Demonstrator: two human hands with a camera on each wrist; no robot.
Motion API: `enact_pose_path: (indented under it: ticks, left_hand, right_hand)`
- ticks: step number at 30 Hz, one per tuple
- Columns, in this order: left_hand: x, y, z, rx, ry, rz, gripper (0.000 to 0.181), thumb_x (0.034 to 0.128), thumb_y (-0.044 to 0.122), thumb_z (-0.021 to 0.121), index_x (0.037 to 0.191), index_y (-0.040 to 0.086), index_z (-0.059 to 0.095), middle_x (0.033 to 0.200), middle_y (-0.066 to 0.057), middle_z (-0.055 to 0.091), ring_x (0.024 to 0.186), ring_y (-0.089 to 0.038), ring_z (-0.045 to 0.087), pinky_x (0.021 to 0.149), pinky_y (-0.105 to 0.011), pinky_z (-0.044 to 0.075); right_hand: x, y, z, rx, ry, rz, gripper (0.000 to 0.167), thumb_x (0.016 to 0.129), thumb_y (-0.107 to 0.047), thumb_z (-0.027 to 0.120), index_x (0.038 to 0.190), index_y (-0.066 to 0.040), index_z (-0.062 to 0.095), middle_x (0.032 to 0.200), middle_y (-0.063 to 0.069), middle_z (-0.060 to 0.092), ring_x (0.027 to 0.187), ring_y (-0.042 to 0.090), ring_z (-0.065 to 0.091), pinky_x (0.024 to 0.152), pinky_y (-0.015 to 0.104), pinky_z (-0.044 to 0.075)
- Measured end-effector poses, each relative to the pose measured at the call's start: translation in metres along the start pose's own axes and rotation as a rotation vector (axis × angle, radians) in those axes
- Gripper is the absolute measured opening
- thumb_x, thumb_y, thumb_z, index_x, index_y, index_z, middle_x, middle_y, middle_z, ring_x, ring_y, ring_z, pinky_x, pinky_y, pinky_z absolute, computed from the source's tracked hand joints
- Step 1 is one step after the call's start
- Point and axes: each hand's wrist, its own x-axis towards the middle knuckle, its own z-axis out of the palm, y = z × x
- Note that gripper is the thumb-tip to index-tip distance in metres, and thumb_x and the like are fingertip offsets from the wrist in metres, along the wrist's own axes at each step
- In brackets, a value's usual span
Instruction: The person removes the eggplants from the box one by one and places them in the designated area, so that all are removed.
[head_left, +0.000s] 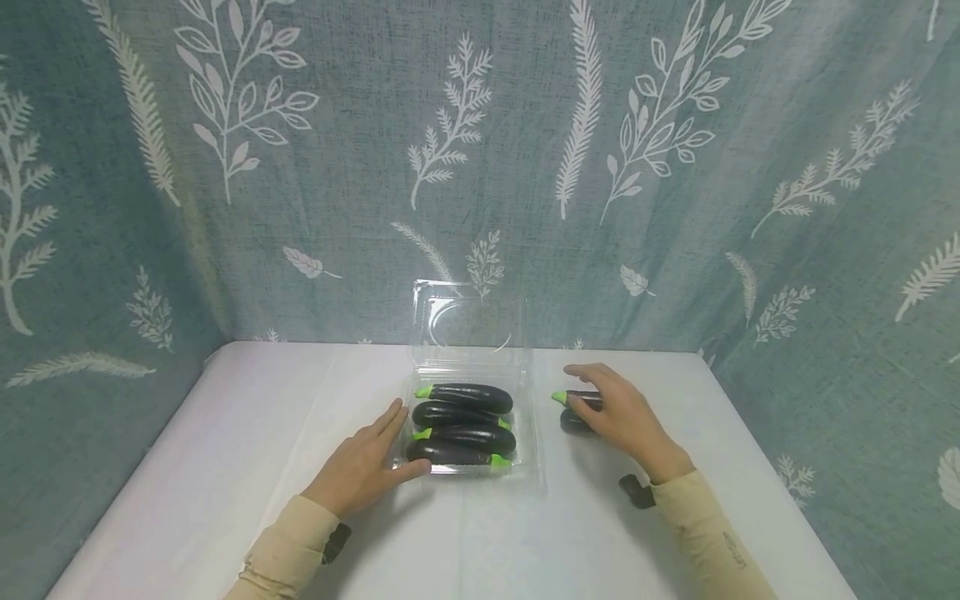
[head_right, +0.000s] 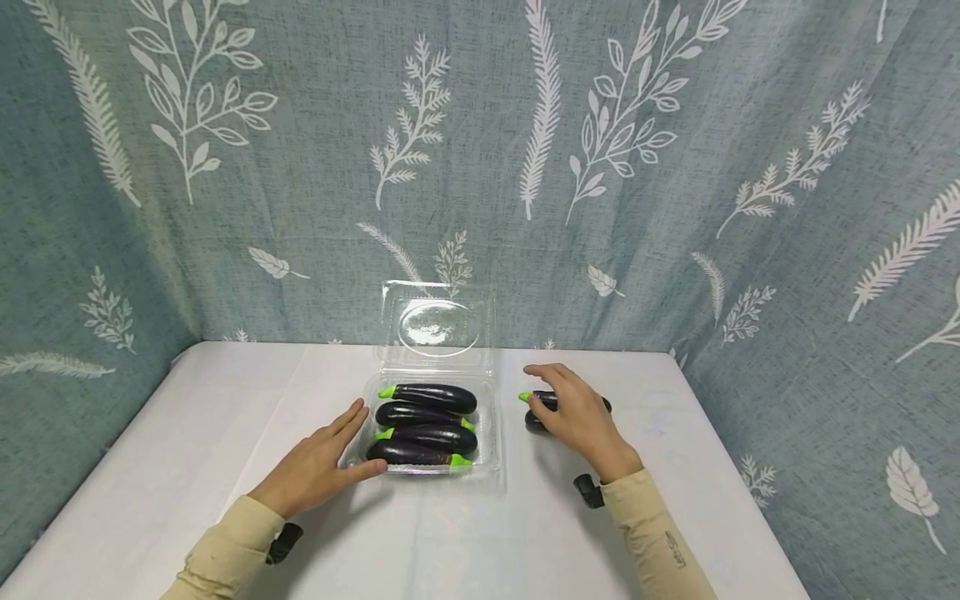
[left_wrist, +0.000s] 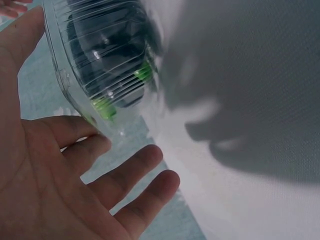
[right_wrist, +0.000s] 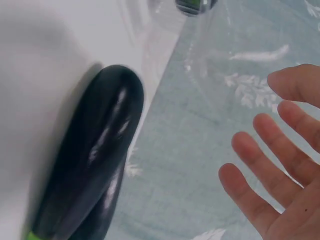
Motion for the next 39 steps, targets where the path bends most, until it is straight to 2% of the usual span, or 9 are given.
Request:
enact_pose_path:
  ticks: [8,18,25,32,39]
  left_hand:
    - [0.000,0.000,0.000,-0.009,-0.001,-0.009,0.102,0.0900,0.073,0.057,0.157,0.000,0.032,0.165,-0.013,0.028,0.134,-0.046,0.048,0.108,-0.059,0.042]
    - [0.001,0.000,0.000,-0.004,0.004,-0.002,0.100,0.0905,0.072,0.057,0.157,0.001,0.033,0.165,-0.013,0.029,0.134,-0.045,0.049,0.108,-0.058,0.042]
    - [0.002,0.000,0.001,-0.004,0.000,-0.003,0.099,0.0910,0.070,0.058,0.157,0.001,0.032,0.165,-0.013,0.028,0.135,-0.044,0.048,0.109,-0.057,0.041]
    - [0.001,0.000,0.000,-0.001,-0.004,-0.006,0.102,0.0903,0.073,0.056,0.157,0.000,0.032,0.165,-0.013,0.028,0.135,-0.045,0.048,0.109,-0.058,0.041]
    - [0.001,-0.001,0.001,-0.004,0.003,-0.012,0.102,0.0899,0.073,0.057,0.157,0.001,0.033,0.164,-0.013,0.029,0.135,-0.045,0.048,0.109,-0.058,0.042]
  right_hand:
    - [0.018,-0.013,0.005,0.069,-0.024,-0.002,0.051,0.093,-0.020,0.075,0.140,-0.008,0.058,0.134,0.009,0.063,0.116,0.028,0.063,0.094,0.047,0.054]
    - [0.047,-0.034,0.018,0.108,-0.084,0.004,0.059,0.095,-0.023,0.073,0.147,-0.007,0.050,0.141,0.013,0.059,0.127,0.030,0.057,0.105,0.049,0.048]
    - [0.063,-0.045,0.029,0.126,-0.118,-0.040,0.062,0.095,-0.021,0.073,0.149,-0.005,0.047,0.144,0.013,0.056,0.127,0.030,0.056,0.107,0.047,0.046]
    - [0.074,-0.056,0.044,0.160,-0.197,-0.017,0.063,0.096,-0.021,0.073,0.151,-0.007,0.045,0.146,0.011,0.054,0.129,0.030,0.054,0.108,0.046,0.047]
    - [0.083,-0.069,0.058,0.122,-0.284,-0.032,0.061,0.095,-0.019,0.074,0.149,-0.006,0.048,0.146,0.011,0.055,0.126,0.030,0.057,0.108,0.043,0.047]
